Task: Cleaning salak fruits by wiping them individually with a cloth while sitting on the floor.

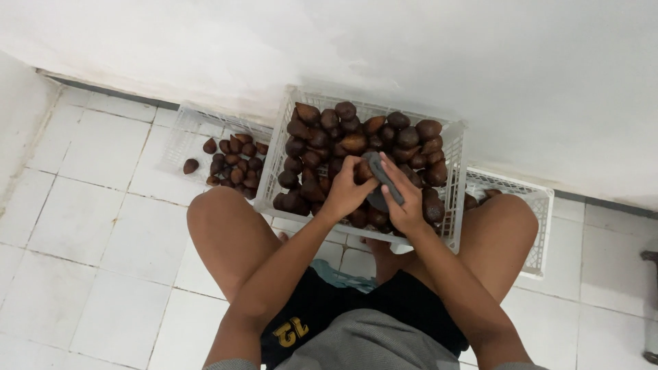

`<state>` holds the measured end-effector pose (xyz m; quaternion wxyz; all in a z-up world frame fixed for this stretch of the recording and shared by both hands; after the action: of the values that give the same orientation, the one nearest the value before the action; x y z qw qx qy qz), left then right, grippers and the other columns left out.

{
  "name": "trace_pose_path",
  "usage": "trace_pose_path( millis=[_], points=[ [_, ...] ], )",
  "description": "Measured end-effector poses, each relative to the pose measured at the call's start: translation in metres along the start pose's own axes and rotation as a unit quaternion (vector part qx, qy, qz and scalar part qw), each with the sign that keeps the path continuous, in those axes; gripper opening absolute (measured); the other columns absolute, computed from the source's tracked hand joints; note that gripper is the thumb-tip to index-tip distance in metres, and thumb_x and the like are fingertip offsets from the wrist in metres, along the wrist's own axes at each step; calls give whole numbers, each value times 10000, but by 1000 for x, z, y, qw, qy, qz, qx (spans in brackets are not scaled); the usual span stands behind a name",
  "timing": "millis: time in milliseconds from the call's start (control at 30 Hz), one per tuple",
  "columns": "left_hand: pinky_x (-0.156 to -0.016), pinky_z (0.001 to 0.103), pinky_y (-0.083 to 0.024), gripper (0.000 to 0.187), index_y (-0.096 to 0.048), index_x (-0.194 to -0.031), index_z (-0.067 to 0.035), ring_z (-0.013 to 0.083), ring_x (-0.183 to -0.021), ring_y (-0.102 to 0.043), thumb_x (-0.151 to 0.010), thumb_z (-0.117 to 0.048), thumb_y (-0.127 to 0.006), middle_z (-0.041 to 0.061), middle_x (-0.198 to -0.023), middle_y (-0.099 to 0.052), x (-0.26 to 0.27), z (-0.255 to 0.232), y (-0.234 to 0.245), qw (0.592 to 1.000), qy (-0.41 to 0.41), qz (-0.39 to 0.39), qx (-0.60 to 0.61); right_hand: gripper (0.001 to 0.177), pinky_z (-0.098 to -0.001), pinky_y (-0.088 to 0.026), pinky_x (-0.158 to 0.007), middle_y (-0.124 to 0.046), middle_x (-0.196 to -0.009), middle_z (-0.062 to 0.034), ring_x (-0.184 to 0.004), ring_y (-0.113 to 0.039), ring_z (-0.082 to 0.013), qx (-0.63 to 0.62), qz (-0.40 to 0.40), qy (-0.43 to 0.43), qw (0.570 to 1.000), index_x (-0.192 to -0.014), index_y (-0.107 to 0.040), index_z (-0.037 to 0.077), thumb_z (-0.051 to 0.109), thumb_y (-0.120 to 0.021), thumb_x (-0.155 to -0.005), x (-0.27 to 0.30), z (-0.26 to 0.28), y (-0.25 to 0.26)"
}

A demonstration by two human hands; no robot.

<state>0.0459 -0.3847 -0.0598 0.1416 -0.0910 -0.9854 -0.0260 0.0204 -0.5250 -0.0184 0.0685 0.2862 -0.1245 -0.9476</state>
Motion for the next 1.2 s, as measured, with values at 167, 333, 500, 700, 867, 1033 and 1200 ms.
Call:
trace_pose_path(
  millis=[167,333,500,700,867,1033,1200],
  points=[
    [-1026,561,-497,546,-570,-1305,-19,379,-1167,-638,-919,-369,-731,259,-1184,-662,17,-30,-1,998,-32,36,-44,426,-541,-388,-1145,-506,-1520,-240,-1392,-477,-376,-29,-2,-47,998,-1490,-513,-24,120,-483,-1090,6,-20,6],
    [-1096,545,-460,571,-610,-1362,-2,416,-1318,-530,-940,-359,-750,250,-1345,-590,20,-37,-4,996,-72,10,-60,432,-525,-407,-1137,-556,-1480,-214,-1363,-515,-325,-60,-7,-113,992,-1485,-526,-15,185,-446,-1110,14,-40,9],
    [-891,475,-609,510,-525,-1438,-24,323,-976,-726,-1075,-382,-544,257,-1162,-676,0,0,-2,999,1,-19,43,434,-549,-370,-1163,-449,-1565,-252,-1426,-446,-390,-24,-6,-3,1000,-1494,-501,-29,142,-467,-1097,-1,-3,4],
    [-1127,574,-441,593,-538,-1422,-6,425,-1340,-509,-943,-305,-719,258,-1384,-545,12,-17,1,991,-72,31,-105,423,-575,-365,-1160,-433,-1566,-274,-1421,-447,-414,-21,5,13,1000,-1482,-502,-42,138,-461,-1101,-4,7,1],
    [-976,511,-500,604,-517,-1385,20,343,-1085,-612,-940,-309,-756,232,-1170,-628,18,-19,-4,996,-59,40,-45,418,-507,-448,-1089,-605,-1385,-217,-1265,-559,-299,-117,-55,-129,983,-1405,-594,-23,244,-495,-1099,24,-60,18],
    [-865,403,-632,482,-560,-1409,-70,230,-870,-727,-965,-169,-720,189,-1236,-587,5,-14,0,996,-67,-1,65,337,-384,-575,-867,-751,-1057,-154,-912,-687,-212,-245,-118,-262,926,-1260,-725,73,308,-562,-1081,41,-90,12],
    [-988,495,-575,478,-423,-1543,-21,357,-1030,-728,-1110,-222,-406,313,-1441,-454,4,-19,10,997,-27,-40,62,475,-525,-347,-1195,-470,-1545,-224,-1430,-425,-331,-93,-33,-119,988,-1497,-505,10,259,-521,-1092,7,-14,2]
  ],
)
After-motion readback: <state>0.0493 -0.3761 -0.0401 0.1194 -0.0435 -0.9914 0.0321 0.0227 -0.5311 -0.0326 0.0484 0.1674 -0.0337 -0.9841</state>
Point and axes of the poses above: each hand's wrist, its own x-axis away from the middle knuckle, its own y-axis out of the back of the hand, z = x × y, the point moved 6 cm from there along -x, towards the middle knuckle
